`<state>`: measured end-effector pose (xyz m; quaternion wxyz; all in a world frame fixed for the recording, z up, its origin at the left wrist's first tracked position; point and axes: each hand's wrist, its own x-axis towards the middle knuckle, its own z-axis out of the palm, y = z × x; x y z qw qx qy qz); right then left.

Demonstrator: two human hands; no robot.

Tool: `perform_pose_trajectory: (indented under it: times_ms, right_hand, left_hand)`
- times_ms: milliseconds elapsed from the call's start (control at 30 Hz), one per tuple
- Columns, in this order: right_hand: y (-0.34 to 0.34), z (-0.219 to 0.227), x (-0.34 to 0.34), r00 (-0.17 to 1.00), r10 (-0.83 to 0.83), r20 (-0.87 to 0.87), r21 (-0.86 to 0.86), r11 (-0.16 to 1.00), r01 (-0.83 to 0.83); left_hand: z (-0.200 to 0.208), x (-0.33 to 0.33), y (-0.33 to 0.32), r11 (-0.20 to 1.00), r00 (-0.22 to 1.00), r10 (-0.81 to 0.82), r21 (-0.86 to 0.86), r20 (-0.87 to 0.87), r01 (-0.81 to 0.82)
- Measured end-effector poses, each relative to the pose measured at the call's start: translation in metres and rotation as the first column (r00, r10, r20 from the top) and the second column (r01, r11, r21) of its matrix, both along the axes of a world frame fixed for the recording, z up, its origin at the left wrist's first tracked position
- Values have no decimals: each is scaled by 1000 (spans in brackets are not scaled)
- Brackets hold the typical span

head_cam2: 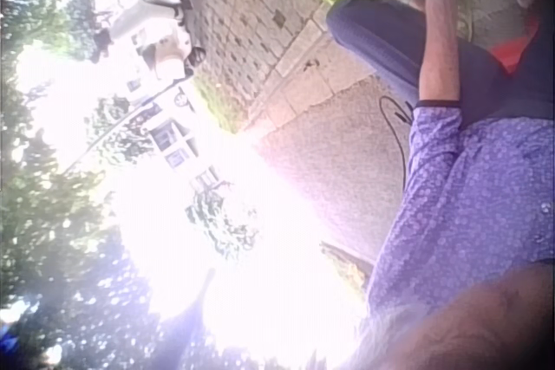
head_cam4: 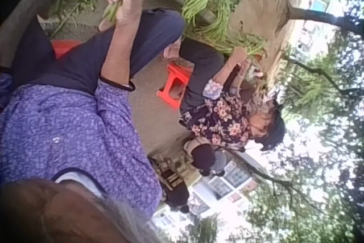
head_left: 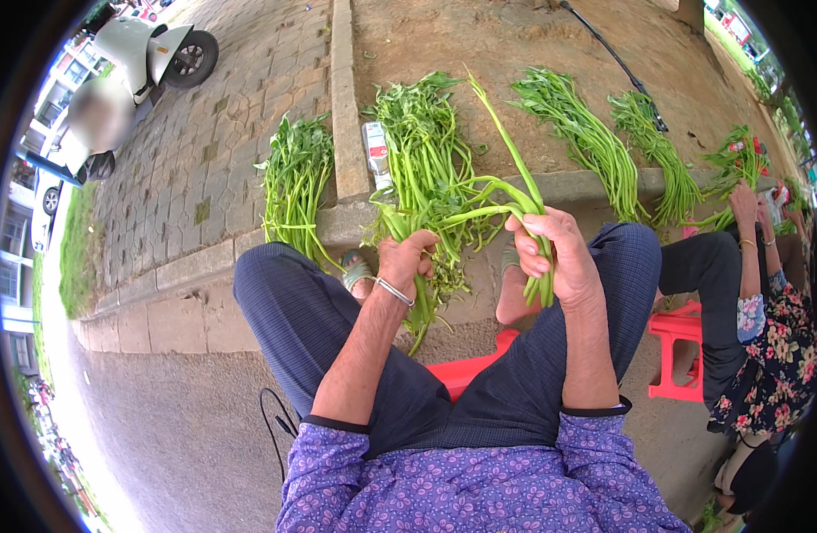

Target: The person sorts bunches of green leafy vegetables by hand while sitting on a stool outdoors. They pick through the stalks, separating pieces and placing them into organized piles on the ground.

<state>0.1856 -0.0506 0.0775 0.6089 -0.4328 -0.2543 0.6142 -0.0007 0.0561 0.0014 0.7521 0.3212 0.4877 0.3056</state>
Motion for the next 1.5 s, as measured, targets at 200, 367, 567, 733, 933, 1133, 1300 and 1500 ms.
perform_pose_trajectory:
  times_ms: [200,367,567,733,933,1133,1300,1500]
  right_hand:
    - [1,-2,-3,1000,-1,-19,-7,1000,1]
    - [2,-5,-4,999,22,-29,-24,999,-23]
    - [3,-5,-4,999,3,-55,21,1000,-2]
    - [4,-12,10,972,-37,-234,18,999,42]
    - [1,-5,10,977,-39,-207,25,999,46]
    - [-2,-5,16,975,-38,-221,45,998,49]
    - [-3,-3,16,972,-36,-234,57,997,50]
    - [-3,-4,15,967,-30,-252,64,997,48]
  left_hand:
    - [-5,-1,4,997,998,51,-52,27,-49]
    - [-5,0,5,993,992,111,-26,-54,-113]
    - [-9,-6,12,964,963,250,-69,-104,-258]
    - [-3,-10,13,982,981,180,-39,-69,-183]
    - [-4,-8,14,969,950,243,83,-197,-231]
    - [-6,-8,11,963,956,253,134,-146,-234]
    - [-5,-9,12,977,974,211,50,-87,-207]
    - [5,-13,11,988,972,149,-71,179,-139]
